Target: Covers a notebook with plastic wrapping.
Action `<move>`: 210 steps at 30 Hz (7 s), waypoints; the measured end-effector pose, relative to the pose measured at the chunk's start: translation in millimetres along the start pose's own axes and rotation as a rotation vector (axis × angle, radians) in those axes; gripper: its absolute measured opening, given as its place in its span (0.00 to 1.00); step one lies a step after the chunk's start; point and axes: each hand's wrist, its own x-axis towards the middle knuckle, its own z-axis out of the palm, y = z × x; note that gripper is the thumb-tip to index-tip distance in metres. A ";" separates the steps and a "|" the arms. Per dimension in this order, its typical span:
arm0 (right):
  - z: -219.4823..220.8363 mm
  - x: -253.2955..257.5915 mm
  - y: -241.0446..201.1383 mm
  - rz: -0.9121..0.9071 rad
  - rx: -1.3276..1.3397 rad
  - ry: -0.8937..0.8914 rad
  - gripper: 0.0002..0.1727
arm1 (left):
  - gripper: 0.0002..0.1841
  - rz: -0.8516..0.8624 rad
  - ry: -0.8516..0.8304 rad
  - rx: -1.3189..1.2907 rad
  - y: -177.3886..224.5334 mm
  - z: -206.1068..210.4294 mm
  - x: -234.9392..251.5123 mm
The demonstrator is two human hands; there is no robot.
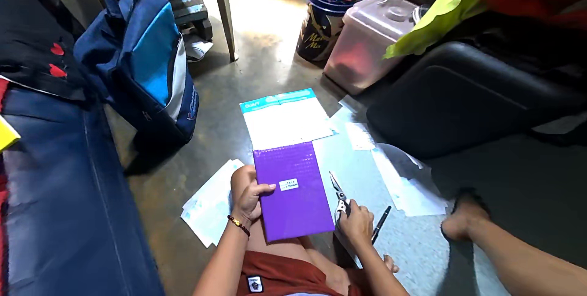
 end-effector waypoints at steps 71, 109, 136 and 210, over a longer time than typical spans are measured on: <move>-111.6 -66.0 -68.3 -0.478 1.212 -0.350 0.15 | 0.17 0.250 -0.133 0.215 15.5 53.0 -29.2; -73.0 -135.5 -107.2 -0.556 1.017 -0.172 0.27 | 0.27 0.389 -0.072 0.508 -18.8 88.9 -62.3; -55.4 -108.7 -87.9 -0.375 1.930 -0.613 0.54 | 0.07 0.205 -0.146 0.468 4.6 84.5 -60.2; -102.6 -90.8 -83.2 -0.660 1.223 -0.181 0.09 | 0.14 0.379 0.368 -0.047 51.8 -6.6 -1.7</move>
